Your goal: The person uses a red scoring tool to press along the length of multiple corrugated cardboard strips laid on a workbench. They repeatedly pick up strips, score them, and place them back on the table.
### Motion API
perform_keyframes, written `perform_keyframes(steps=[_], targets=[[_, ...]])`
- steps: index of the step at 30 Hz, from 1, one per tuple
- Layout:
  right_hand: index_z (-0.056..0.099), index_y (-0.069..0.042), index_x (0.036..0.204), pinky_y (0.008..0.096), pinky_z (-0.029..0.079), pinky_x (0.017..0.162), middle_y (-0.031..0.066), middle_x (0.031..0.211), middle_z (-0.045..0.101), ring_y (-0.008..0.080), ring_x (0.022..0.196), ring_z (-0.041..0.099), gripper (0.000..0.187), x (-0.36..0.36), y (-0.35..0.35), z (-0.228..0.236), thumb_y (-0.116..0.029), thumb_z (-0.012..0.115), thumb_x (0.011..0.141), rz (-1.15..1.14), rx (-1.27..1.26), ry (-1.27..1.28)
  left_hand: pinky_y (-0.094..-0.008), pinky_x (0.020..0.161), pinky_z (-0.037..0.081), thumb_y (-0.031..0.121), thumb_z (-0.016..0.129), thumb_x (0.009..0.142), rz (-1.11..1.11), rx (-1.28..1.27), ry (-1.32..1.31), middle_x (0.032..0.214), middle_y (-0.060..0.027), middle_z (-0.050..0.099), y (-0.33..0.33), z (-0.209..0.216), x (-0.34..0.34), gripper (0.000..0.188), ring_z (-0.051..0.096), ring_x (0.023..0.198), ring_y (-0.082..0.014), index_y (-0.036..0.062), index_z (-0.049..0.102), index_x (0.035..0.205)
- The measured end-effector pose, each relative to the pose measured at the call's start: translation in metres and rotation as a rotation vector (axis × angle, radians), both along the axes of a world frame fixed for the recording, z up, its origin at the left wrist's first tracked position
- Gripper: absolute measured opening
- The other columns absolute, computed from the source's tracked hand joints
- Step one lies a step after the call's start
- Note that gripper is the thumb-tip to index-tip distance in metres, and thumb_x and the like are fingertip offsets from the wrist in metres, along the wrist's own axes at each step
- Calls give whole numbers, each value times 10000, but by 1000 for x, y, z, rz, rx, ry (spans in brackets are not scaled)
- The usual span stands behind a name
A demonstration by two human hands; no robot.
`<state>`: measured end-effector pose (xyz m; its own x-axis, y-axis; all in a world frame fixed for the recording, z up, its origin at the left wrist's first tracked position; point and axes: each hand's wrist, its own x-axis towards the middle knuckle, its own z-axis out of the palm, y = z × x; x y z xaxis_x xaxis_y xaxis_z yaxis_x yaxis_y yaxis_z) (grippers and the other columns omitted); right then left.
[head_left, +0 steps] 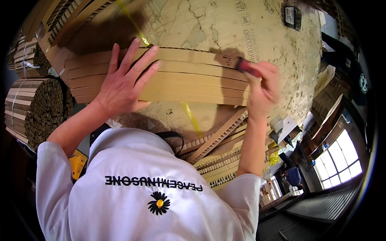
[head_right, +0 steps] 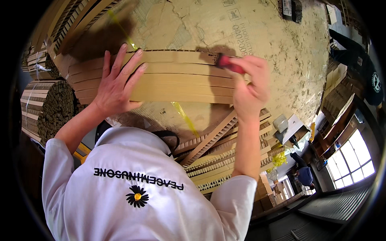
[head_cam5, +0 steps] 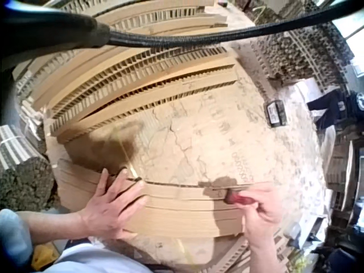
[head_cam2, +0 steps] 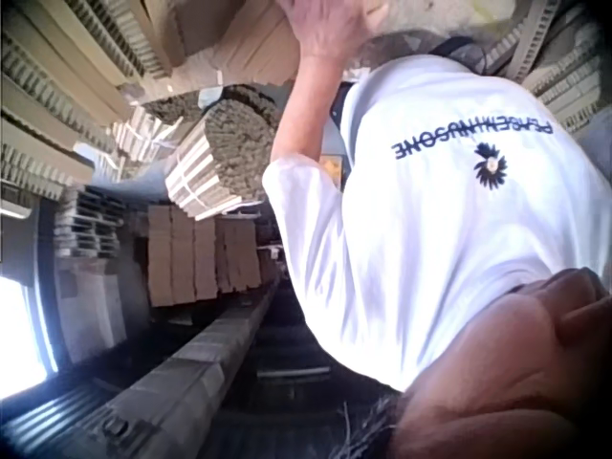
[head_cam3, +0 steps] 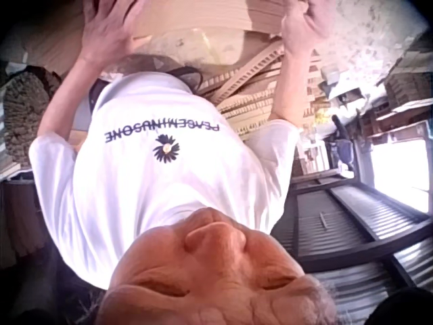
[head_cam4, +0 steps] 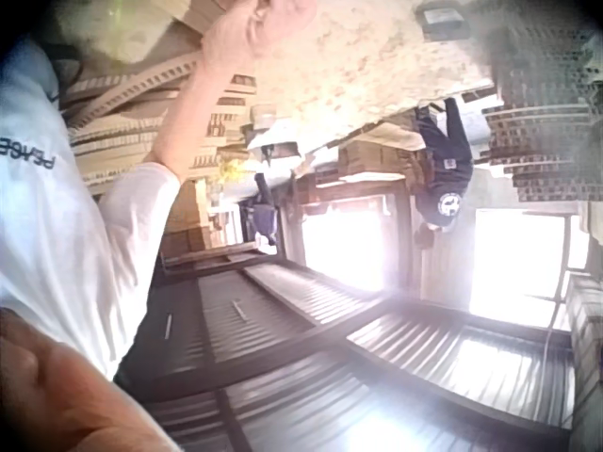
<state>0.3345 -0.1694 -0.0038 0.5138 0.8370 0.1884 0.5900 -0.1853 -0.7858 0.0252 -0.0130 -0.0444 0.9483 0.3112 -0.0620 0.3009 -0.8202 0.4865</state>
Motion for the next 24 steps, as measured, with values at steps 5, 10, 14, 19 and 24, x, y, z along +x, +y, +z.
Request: perform_keyframes(steps=[5,10,14,19,24], targets=[[742,-10,1054,276,546,766,98,1067,634,170,913,639,220,-3,-28,-4,95,762,862,-135,65,260,-704,1247,87,343,929,481,32,13,-3,1659,-156,362,0,1,3,1054,209,1579,-455,48,551,1419],[757,-31,1043,278,543,757,82,1033,656,181,879,646,240,-21,-25,-6,102,770,843,46,-101,106,-700,1248,90,343,930,477,26,10,4,1656,-154,368,-1,2,5,1062,214,1580,-450,46,548,1423],[764,-32,1018,278,561,699,81,974,672,185,823,681,245,-23,-14,-3,112,776,820,118,-151,-8,-697,1249,95,347,932,472,29,13,13,1655,-149,371,-3,2,5,1076,219,1579,-446,53,545,1432],[754,-11,1055,278,540,772,94,1047,651,180,899,653,266,-24,-13,-1,143,738,839,138,-220,14,-698,1249,98,357,937,463,29,0,21,1660,-145,360,-3,2,3,1092,210,1581,-444,60,545,1438],[767,-37,1004,274,557,661,68,959,685,174,780,684,251,-27,-2,0,112,777,803,155,-219,-137,-701,1248,93,356,940,466,27,-1,29,1662,-147,356,-1,2,1,1084,195,1585,-446,53,548,1431]])
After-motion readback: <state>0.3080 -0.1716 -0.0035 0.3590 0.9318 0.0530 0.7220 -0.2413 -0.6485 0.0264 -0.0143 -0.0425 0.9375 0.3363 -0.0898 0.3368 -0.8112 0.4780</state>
